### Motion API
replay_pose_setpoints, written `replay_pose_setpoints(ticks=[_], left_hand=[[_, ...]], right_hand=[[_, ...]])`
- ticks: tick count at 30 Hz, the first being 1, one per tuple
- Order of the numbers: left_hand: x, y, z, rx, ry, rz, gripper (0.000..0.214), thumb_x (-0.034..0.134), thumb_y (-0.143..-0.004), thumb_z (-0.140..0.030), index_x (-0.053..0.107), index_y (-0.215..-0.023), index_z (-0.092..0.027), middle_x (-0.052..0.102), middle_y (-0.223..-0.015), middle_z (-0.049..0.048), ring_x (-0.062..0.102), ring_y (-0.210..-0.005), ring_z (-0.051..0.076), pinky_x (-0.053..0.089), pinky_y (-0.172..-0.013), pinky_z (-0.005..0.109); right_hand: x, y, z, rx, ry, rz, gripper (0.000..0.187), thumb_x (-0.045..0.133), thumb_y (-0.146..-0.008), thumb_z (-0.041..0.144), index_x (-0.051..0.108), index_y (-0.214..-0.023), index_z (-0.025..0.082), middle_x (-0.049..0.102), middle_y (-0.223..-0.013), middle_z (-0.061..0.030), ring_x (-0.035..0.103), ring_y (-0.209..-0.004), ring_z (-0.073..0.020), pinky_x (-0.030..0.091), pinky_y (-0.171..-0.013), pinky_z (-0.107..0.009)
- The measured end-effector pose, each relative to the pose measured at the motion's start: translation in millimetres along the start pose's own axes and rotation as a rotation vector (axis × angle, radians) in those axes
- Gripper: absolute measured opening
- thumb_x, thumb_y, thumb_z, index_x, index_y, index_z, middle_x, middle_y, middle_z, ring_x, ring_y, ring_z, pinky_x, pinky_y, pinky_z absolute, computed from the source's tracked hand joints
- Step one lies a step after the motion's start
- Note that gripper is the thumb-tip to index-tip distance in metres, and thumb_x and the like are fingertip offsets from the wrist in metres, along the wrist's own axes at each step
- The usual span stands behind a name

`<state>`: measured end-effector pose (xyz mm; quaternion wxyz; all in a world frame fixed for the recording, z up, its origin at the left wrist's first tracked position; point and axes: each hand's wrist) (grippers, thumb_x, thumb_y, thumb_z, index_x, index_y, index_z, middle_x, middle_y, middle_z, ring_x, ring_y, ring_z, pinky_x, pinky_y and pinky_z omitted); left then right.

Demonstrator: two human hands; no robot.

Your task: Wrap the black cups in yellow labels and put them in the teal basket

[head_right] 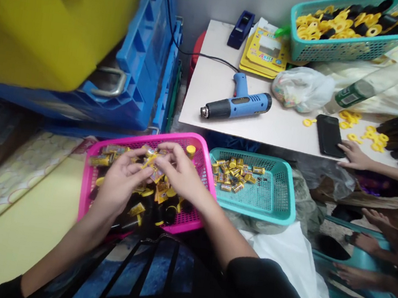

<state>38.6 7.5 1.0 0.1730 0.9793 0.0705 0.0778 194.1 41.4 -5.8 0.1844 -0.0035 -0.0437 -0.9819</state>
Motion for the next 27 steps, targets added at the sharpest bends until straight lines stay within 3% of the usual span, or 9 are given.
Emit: replay_pose_setpoints(ticks=[5,8,11,14,18,22,24,27], left_hand=[[5.5,-9,-7,0.105,-0.039,0.0,0.053,0.082,-0.064,-0.029,0.057,-0.109,-0.02,0.067,-0.063,-0.0054,0.064,-0.055,0.01,0.053,-0.059,0.02],[5.2,-14,-8,0.13,-0.026,-0.026,0.042,0.083,-0.062,-0.03,0.061,-0.096,-0.019,0.067,-0.064,-0.0046,0.064,-0.053,0.01,0.053,-0.056,0.02],[-2.5,-18,-6,0.126,-0.058,-0.136,0.031,0.082,-0.063,-0.035,0.063,-0.081,-0.018,0.067,-0.06,-0.0033,0.063,-0.049,0.01,0.053,-0.052,0.021],[-11.8,-20,-3,0.114,-0.125,-0.193,0.029,0.082,-0.061,-0.037,0.07,-0.078,-0.017,0.068,-0.059,-0.002,0.063,-0.051,0.012,0.054,-0.053,0.023],[-18.8,-15,0,0.072,-0.201,-0.181,0.031,0.083,-0.059,-0.039,0.076,-0.079,-0.016,0.072,-0.062,0.0003,0.065,-0.054,0.014,0.055,-0.058,0.026],[-28.8,-10,3,0.045,-0.208,-0.221,0.038,0.085,-0.055,-0.044,0.078,-0.079,-0.016,0.074,-0.065,0.0022,0.066,-0.055,0.016,0.057,-0.06,0.029],[-35.8,-8,6,0.046,-0.248,-0.199,0.039,0.084,-0.057,-0.046,0.079,-0.082,-0.017,0.076,-0.069,0.0034,0.068,-0.057,0.017,0.058,-0.064,0.031],[-42.5,-7,8,0.057,-0.351,-0.117,0.035,0.081,-0.063,-0.045,0.079,-0.086,-0.019,0.078,-0.079,0.0059,0.072,-0.068,0.021,0.059,-0.074,0.035]], right_hand=[[-7,-8,4,-0.022,0.034,0.03,0.033,0.065,-0.082,0.027,0.053,-0.112,0.019,0.051,-0.07,0.0058,0.05,-0.062,-0.0103,0.04,-0.061,-0.024],[-14,-9,2,-0.031,0.139,-0.008,0.027,0.057,-0.089,0.036,0.055,-0.109,0.019,0.055,-0.072,0.0036,0.053,-0.065,-0.0118,0.041,-0.063,-0.025],[-20,-8,-5,0.072,0.617,-0.018,0.028,0.044,-0.096,0.04,0.06,-0.097,0.016,0.065,-0.084,-0.0067,0.058,-0.084,-0.0199,0.042,-0.075,-0.032],[-15,-5,-23,0.179,1.213,0.079,0.02,0.056,-0.09,0.029,0.063,-0.098,0.012,0.069,-0.096,-0.0175,0.054,-0.101,-0.031,0.038,-0.083,-0.04],[1,-5,-50,0.155,1.447,0.225,0.027,0.045,-0.087,0.006,0.062,-0.108,0.008,0.069,-0.1,-0.02,0.055,-0.1,-0.0309,0.035,-0.083,-0.041],[-4,-2,-53,0.179,1.262,0.195,0.027,0.053,-0.081,0.008,0.064,-0.106,0.007,0.067,-0.099,-0.0198,0.058,-0.094,-0.0287,0.039,-0.083,-0.041],[-16,4,-45,0.174,0.941,0.109,0.03,0.061,-0.077,0.015,0.065,-0.107,0.01,0.063,-0.104,-0.0162,0.059,-0.091,-0.024,0.044,-0.081,-0.038],[-33,17,-28,0.164,0.292,0.026,0.032,0.066,-0.076,0.024,0.064,-0.107,0.017,0.061,-0.102,-0.0077,0.059,-0.078,-0.0148,0.048,-0.072,-0.031]])
Point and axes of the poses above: each hand's wrist, its own y-axis away from the middle knuckle, its own x-axis out of the palm, z = x × y
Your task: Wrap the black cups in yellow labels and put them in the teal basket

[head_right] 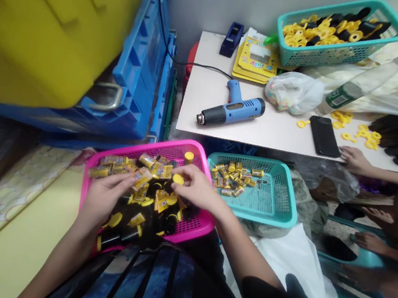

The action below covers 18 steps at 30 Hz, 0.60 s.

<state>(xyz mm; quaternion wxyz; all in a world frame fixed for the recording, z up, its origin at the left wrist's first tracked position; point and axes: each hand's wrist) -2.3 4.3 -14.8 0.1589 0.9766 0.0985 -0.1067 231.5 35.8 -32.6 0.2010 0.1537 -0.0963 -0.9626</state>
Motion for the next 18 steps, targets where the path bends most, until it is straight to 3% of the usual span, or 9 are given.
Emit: replay_pose_setpoints(ticks=[3,6,11,15,18], left_hand=[[1.1,2,-3,0.038,-0.081,0.067,0.03,0.08,-0.063,-0.043,0.08,-0.083,-0.02,0.079,-0.087,0.0073,0.073,-0.08,0.024,0.058,-0.083,0.038],[5.8,4,-10,0.076,-0.107,0.146,0.026,0.079,-0.064,-0.042,0.08,-0.079,-0.021,0.079,-0.085,0.007,0.074,-0.082,0.025,0.058,-0.082,0.038],[9.3,8,-14,0.14,-0.085,0.21,0.024,0.075,-0.069,-0.042,0.08,-0.083,-0.022,0.079,-0.088,0.0068,0.073,-0.082,0.024,0.059,-0.078,0.034],[10.0,8,-13,0.168,-0.106,0.256,0.024,0.074,-0.072,-0.039,0.079,-0.089,-0.023,0.078,-0.095,0.0069,0.073,-0.089,0.023,0.057,-0.086,0.034],[13.7,9,-13,0.135,-0.086,0.268,0.027,0.075,-0.072,-0.039,0.079,-0.093,-0.022,0.078,-0.1,0.0071,0.072,-0.094,0.024,0.055,-0.091,0.036]], right_hand=[[-9,11,8,-0.038,-0.49,0.026,0.032,0.074,-0.073,0.029,0.063,-0.102,0.02,0.062,-0.088,-0.0007,0.059,-0.069,-0.0107,0.049,-0.066,-0.027],[-8,11,13,-0.076,-0.678,0.012,0.032,0.079,-0.069,0.031,0.065,-0.095,0.021,0.062,-0.081,0.002,0.059,-0.067,-0.0088,0.049,-0.065,-0.024],[-6,2,13,-0.057,-0.614,0.063,0.029,0.079,-0.071,0.036,0.066,-0.09,0.018,0.062,-0.073,0.0028,0.056,-0.062,-0.0081,0.047,-0.061,-0.023],[-9,0,10,-0.003,-0.515,0.135,0.028,0.075,-0.075,0.04,0.066,-0.088,0.017,0.06,-0.068,0.0031,0.053,-0.058,-0.0081,0.043,-0.056,-0.023],[-4,1,9,0.0,-0.481,0.1,0.028,0.077,-0.073,0.038,0.066,-0.089,0.017,0.059,-0.069,0.0031,0.053,-0.06,-0.0087,0.044,-0.06,-0.024]])
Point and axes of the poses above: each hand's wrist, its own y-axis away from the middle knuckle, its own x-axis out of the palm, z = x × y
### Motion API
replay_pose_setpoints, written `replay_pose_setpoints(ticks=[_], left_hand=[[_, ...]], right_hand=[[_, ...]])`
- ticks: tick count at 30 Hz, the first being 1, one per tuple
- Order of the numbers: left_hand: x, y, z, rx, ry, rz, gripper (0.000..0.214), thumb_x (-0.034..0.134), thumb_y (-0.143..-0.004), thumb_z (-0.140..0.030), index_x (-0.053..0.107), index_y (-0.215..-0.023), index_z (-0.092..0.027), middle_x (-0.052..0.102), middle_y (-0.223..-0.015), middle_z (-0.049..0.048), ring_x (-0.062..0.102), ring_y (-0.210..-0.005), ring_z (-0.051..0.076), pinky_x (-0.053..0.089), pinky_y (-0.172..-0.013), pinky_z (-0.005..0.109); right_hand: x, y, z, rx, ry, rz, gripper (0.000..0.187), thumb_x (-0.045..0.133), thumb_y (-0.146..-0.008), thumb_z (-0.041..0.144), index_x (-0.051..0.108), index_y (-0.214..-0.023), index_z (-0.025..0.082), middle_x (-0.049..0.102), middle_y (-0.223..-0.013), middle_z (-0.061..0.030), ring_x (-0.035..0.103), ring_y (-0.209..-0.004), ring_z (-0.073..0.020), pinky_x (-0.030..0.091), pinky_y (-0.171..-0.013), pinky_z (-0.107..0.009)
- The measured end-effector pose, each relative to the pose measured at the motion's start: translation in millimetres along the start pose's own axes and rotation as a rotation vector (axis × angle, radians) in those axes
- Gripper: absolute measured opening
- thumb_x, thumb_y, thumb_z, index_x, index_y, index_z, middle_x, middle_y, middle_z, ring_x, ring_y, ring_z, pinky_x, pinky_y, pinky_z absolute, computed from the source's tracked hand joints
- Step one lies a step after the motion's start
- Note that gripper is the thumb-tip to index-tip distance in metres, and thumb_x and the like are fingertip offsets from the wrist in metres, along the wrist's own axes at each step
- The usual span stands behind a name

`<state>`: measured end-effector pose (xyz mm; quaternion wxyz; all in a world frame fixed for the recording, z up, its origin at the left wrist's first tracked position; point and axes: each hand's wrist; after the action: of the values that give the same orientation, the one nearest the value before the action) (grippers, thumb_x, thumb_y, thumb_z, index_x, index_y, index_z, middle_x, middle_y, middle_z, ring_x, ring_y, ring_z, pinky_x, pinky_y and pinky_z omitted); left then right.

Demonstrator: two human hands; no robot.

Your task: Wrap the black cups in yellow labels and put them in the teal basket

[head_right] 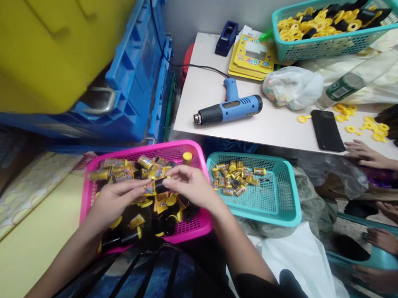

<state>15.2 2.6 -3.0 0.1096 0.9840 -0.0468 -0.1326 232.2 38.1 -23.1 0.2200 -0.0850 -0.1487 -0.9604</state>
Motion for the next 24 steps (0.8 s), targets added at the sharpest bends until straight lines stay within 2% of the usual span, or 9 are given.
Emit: replay_pose_setpoints(ticks=[4,7,10,12,15,19,24], left_hand=[[7.4,2,-2,-0.06,0.137,0.005,0.037,0.077,-0.07,-0.041,0.076,-0.101,-0.019,0.076,-0.106,0.009,0.072,-0.093,0.024,0.059,-0.082,0.035],[12.1,6,-5,-0.042,0.201,-0.009,0.033,0.079,-0.069,-0.037,0.075,-0.096,-0.018,0.076,-0.104,0.0093,0.072,-0.092,0.023,0.059,-0.08,0.033],[16.2,10,-6,-0.013,0.238,-0.024,0.028,0.079,-0.069,-0.032,0.074,-0.093,-0.019,0.076,-0.1,0.008,0.072,-0.092,0.023,0.059,-0.079,0.032],[18.8,11,-6,0.014,0.255,-0.053,0.029,0.081,-0.065,-0.029,0.073,-0.091,-0.02,0.076,-0.096,0.0066,0.071,-0.092,0.023,0.059,-0.079,0.033],[21.4,11,-5,0.034,0.263,-0.082,0.027,0.082,-0.062,-0.025,0.073,-0.087,-0.019,0.076,-0.092,0.0055,0.071,-0.091,0.022,0.058,-0.083,0.034],[21.9,13,-7,0.051,0.263,-0.079,0.025,0.081,-0.062,-0.021,0.072,-0.085,-0.02,0.076,-0.09,0.0045,0.071,-0.09,0.021,0.056,-0.086,0.034],[23.1,14,-6,0.068,0.251,-0.094,0.025,0.08,-0.064,-0.023,0.071,-0.087,-0.019,0.075,-0.09,0.0044,0.07,-0.091,0.021,0.056,-0.086,0.034]], right_hand=[[15,1,-10,-0.102,-0.018,-0.077,0.039,0.083,-0.065,0.031,0.066,-0.097,0.019,0.062,-0.079,0.002,0.058,-0.072,-0.0114,0.048,-0.073,-0.028],[26,3,-19,-0.136,-0.114,-0.095,0.044,0.087,-0.06,0.035,0.065,-0.095,0.021,0.064,-0.088,0.0007,0.059,-0.078,-0.0129,0.049,-0.078,-0.029],[36,6,-24,-0.079,-0.325,-0.067,0.04,0.078,-0.071,0.046,0.065,-0.101,0.023,0.063,-0.1,-0.0018,0.059,-0.087,-0.014,0.048,-0.081,-0.028],[43,7,-25,0.01,-0.499,0.002,0.042,0.071,-0.078,0.052,0.065,-0.107,0.023,0.062,-0.105,-0.0039,0.059,-0.092,-0.0153,0.049,-0.081,-0.028],[51,6,-26,0.115,-0.656,0.088,0.047,0.073,-0.073,0.057,0.066,-0.102,0.021,0.063,-0.098,-0.0053,0.058,-0.088,-0.0164,0.05,-0.078,-0.029],[52,1,-27,0.102,-0.675,0.084,0.047,0.082,-0.064,0.052,0.066,-0.095,0.02,0.062,-0.086,-0.0006,0.055,-0.077,-0.0119,0.047,-0.073,-0.024],[52,-1,-28,0.093,-0.645,0.09,0.044,0.084,-0.063,0.048,0.065,-0.09,0.02,0.059,-0.078,0.0027,0.054,-0.071,-0.0097,0.045,-0.069,-0.022]])
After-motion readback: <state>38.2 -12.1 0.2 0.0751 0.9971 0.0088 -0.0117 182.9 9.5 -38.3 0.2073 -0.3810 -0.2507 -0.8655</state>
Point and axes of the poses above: each hand's wrist, its own y-axis away from the middle knuckle, its own x-axis out of the palm, z = x × y
